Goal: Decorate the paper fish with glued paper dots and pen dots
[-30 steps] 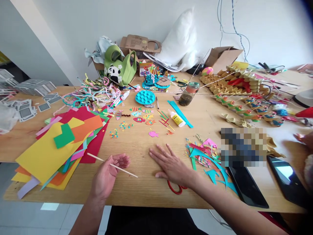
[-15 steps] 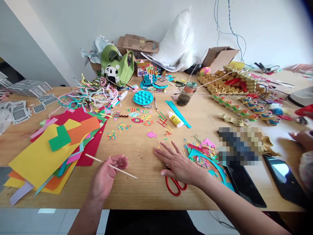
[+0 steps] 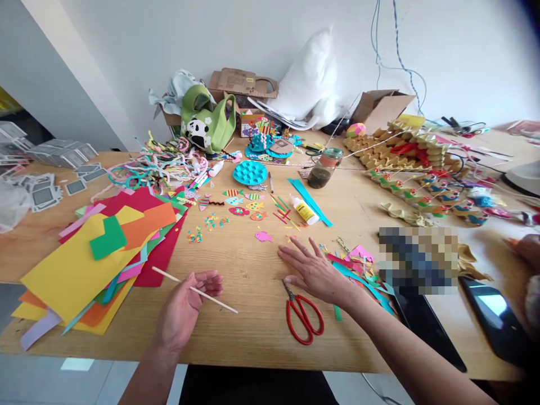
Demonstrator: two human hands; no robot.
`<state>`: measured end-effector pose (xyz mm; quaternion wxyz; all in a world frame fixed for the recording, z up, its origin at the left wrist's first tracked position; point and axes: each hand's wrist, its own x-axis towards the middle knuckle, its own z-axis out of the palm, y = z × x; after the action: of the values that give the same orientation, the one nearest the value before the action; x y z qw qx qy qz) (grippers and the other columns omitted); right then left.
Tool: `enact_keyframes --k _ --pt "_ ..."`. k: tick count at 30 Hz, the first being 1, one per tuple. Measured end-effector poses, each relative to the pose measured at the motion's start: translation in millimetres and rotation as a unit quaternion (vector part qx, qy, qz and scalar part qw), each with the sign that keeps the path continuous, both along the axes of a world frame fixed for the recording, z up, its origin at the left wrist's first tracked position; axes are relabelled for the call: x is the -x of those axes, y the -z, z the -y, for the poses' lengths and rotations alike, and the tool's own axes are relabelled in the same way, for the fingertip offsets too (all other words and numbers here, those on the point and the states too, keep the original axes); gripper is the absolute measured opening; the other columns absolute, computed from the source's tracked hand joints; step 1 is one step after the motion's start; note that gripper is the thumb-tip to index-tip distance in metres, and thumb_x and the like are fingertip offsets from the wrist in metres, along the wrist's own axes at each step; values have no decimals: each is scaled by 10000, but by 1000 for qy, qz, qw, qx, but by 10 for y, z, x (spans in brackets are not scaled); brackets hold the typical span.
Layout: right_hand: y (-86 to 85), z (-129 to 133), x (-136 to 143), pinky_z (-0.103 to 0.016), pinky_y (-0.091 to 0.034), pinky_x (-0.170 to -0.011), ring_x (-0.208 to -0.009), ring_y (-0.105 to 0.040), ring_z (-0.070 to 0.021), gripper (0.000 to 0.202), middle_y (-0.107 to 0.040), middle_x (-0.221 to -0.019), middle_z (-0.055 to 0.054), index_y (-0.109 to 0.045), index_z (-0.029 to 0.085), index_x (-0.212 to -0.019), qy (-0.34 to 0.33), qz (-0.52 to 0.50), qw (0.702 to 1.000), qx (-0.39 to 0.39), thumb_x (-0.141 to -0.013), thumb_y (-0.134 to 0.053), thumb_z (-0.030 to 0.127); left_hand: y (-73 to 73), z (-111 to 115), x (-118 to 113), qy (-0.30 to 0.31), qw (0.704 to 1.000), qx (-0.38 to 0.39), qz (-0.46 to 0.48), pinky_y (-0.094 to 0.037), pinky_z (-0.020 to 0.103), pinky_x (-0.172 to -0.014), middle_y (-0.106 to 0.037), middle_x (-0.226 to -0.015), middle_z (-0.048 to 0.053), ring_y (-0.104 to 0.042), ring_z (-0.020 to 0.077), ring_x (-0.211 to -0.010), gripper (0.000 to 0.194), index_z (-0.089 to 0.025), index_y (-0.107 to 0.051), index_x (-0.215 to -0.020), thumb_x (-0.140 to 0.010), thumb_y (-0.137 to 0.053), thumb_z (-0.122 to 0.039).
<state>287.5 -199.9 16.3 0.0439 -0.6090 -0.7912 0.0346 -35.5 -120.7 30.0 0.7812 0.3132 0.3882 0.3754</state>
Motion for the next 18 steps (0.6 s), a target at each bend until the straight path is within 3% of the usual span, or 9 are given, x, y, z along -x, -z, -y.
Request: enact_keyframes --k 2,4,7,10,13,18 --pt "-31 -34 15 -661 -183 -1134 -1449 -262 -338 552 -498 -1453 -139 -472 195 -1425 43 0 998 -35 -964 -436 496 -5 -6 -42 9 1000 0 7 -523 397 -830 -737 -939 164 -682 276 -879 402 -80 -751 -942 -796 -671 -446" --pt "-129 -76 93 -620 -303 -1093 -1385 -373 -343 473 -558 -1378 -168 -535 171 -1364 78 -38 994 -65 -972 -455 424 -22 -10 -111 20 1000 -6 15 -518 396 -834 -737 -950 168 -680 279 -902 411 -80 -750 -952 -811 -654 -454" --pt "-346 -104 390 -405 -506 -908 -1075 -604 -244 371 -670 -1123 -139 -621 171 -1221 44 -192 980 -25 -978 -459 401 -63 0 -268 31 999 -37 21 -492 416 -896 -732 -1011 168 -646 311 -1041 422 -93 -758 -954 -820 -645 -476" --pt "-486 -78 782 -315 -514 -769 -864 -635 -192 305 -677 -907 -71 -663 184 -1108 -11 -281 958 49 -936 -553 411 -92 29 -437 40 997 -62 29 -441 443 -988 -712 -1108 162 -583 339 -1168 434 -105 -764 -954 -811 -661 -502" --pt "-475 -50 1056 -266 -488 -736 -809 -631 -161 138 -664 -851 -30 -678 199 -923 -21 -315 945 79 -927 -576 291 -85 53 -547 65 995 -65 29 -421 434 -1011 -699 -1145 161 -569 335 -1188 446 -113 -764 -963 -823 -648 -520" --pt "-377 -90 1022 -237 -474 -694 -763 -636 -145 163 -671 -834 -19 -642 201 -845 24 -356 932 62 -937 -514 241 -18 29 -569 80 994 -62 37 -442 425 -968 -678 -1168 143 -597 294 -1130 554 -170 -663 -1212 -843 -620 -581"
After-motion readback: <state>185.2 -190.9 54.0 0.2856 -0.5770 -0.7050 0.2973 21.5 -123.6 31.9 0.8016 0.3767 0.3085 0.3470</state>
